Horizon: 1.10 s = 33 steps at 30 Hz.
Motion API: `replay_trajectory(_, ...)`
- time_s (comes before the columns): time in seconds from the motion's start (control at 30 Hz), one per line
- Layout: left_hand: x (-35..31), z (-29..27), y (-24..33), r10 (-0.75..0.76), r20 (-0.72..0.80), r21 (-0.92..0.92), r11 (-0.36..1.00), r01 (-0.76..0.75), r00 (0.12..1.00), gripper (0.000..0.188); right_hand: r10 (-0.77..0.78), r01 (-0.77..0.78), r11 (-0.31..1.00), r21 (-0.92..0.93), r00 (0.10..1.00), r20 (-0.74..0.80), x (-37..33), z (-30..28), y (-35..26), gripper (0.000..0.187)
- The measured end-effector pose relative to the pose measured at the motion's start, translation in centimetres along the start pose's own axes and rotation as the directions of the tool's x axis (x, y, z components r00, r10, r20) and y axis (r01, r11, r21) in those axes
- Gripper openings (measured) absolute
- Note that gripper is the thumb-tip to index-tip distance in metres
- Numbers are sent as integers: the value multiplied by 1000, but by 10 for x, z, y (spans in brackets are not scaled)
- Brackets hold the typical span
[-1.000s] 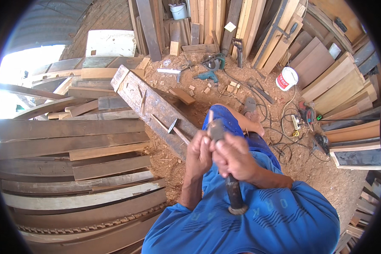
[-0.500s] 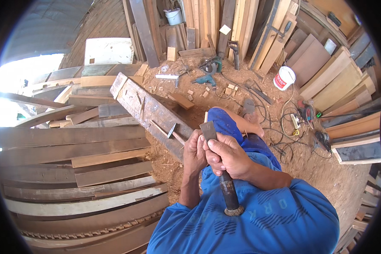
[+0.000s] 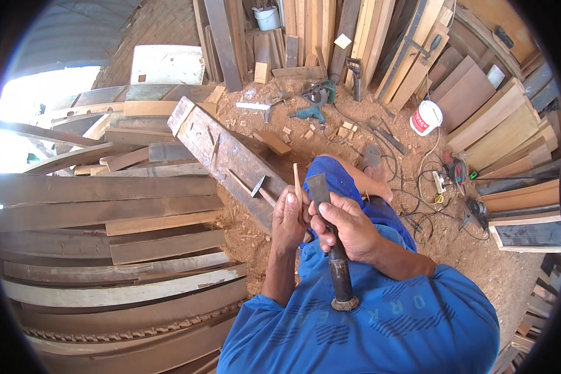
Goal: The person uses a chisel and a hammer to shave a small piece of wood, holding the wood with one hand and striking the chisel with the hammer.
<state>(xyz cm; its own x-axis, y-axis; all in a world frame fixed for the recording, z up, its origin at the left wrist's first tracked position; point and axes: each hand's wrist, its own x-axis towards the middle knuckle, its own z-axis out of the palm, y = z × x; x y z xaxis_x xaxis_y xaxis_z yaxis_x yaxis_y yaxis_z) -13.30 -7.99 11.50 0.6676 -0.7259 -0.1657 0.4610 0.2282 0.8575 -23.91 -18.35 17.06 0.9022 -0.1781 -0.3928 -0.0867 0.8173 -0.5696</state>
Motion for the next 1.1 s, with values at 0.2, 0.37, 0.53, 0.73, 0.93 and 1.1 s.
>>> replay_trajectory(0.2, 14, 2, 0, 76, 5, 272, 959, -74, 997, 34, -61, 54, 992, 117, 997, 53, 10, 4, -12, 16)
replay_trajectory(0.37, 14, -2, 8, 203, 123, 567, 789, -237, 971, 32, 61, -66, 995, 71, 996, 68, 3, 8, -2, 17)
replay_trajectory(0.53, 3, 1, 11, 237, 195, 662, 684, -306, 952, 25, 41, -42, 999, 22, 998, 46, -4, 7, -1, 17)
replay_trajectory(0.73, -22, 13, -1, 259, 137, 689, 668, -280, 956, 24, -96, 96, 995, -9, 994, -59, -17, 3, -9, 18)
replay_trajectory(0.93, -51, -25, -30, 25, -30, 618, 786, -2, 999, 25, -177, 176, 984, -19, 982, -64, -15, -11, -21, 17)
replay_trajectory(1.1, -4, -7, 2, 150, -8, 609, 785, -114, 989, 26, 39, -40, 999, 21, 999, 27, 2, 6, -4, 16)
